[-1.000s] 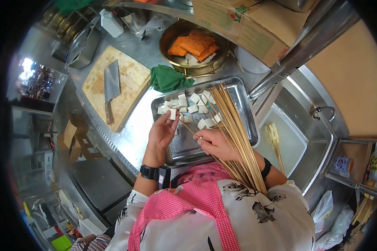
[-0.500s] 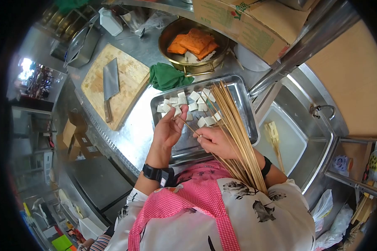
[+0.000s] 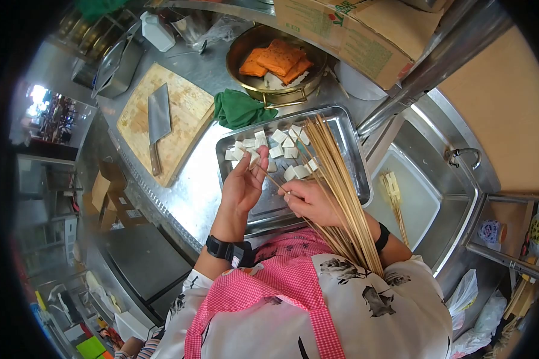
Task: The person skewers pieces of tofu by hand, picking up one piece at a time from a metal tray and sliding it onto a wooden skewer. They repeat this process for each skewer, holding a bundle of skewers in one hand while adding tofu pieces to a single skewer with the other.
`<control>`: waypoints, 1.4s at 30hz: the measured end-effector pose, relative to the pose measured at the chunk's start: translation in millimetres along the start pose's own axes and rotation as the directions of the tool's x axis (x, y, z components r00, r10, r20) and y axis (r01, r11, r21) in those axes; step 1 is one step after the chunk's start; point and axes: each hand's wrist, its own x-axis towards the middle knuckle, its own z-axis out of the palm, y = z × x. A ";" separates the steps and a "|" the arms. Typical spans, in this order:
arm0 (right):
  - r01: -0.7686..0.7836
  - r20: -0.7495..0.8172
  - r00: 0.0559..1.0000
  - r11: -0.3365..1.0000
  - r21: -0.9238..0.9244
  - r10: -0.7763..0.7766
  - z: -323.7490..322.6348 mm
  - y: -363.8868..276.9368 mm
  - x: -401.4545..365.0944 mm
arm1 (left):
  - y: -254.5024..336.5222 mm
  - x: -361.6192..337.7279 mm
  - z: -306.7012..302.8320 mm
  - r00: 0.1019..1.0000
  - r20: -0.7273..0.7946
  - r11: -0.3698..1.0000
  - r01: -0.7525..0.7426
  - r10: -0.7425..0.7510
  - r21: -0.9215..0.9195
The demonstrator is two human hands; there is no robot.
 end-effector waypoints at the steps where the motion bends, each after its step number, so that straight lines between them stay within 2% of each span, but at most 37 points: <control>1: -0.001 -0.004 1.000 1.000 -0.001 0.001 0.0 0.4 0.1 | 0.1 -1.4 1.8 1.000 0.006 1.000 -0.011 0.010 0.027; 11: 0.004 -0.024 1.000 1.000 0.006 -0.003 -0.1 -0.6 1.3 | -12.4 -8.5 2.7 0.996 0.087 0.991 -0.042 0.031 0.129; 20: 0.059 -0.086 0.995 0.998 0.036 -0.056 1.1 10.4 1.3 | -24.8 -20.6 5.3 0.976 0.208 0.984 0.032 -0.069 0.176; 23: 0.020 -0.068 0.998 1.000 0.021 -0.018 0.2 11.6 1.1 | -28.4 -22.2 4.3 0.965 0.246 0.981 0.050 -0.095 0.186; 26: 0.030 -0.073 0.997 0.999 0.045 -0.027 0.7 11.8 0.4 | -35.3 -24.1 4.6 0.976 0.216 0.970 -0.029 -0.024 0.241; 29: 0.037 -0.080 0.996 0.998 0.050 -0.033 1.3 14.1 0.7 | -32.6 -27.5 8.5 0.963 0.262 0.965 -0.003 -0.068 0.264; 32: 0.020 -0.099 0.995 0.996 0.081 -0.012 0.7 11.6 0.1 | -34.2 -24.8 4.1 0.977 0.202 0.960 0.010 -0.069 0.279; 34: 0.022 -0.205 0.978 0.999 -0.050 -0.032 -1.5 -5.5 -4.2 | -33.5 -26.0 6.6 0.989 0.138 0.952 -0.001 -0.044 0.307; 35: 0.021 -0.260 0.964 0.993 -0.116 -0.050 -2.4 -11.7 -4.7 | -32.0 -25.6 8.1 0.993 0.111 0.946 -0.007 -0.031 0.325; 38: 0.183 -0.375 0.905 0.979 -0.085 -0.202 -1.2 -8.8 -5.0 | -32.8 -19.2 -4.1 0.997 0.052 0.910 0.023 -0.049 0.413; 41: 0.502 -0.188 0.797 0.803 -0.322 -0.574 -10.0 -13.4 2.1 | -32.2 -18.9 -1.7 0.994 0.061 0.875 0.048 -0.089 0.482; 42: 0.490 -0.148 0.826 0.822 -0.289 -0.544 -11.2 -15.0 1.6 | -31.1 -16.9 -3.6 0.994 0.057 0.836 0.045 -0.090 0.547</control>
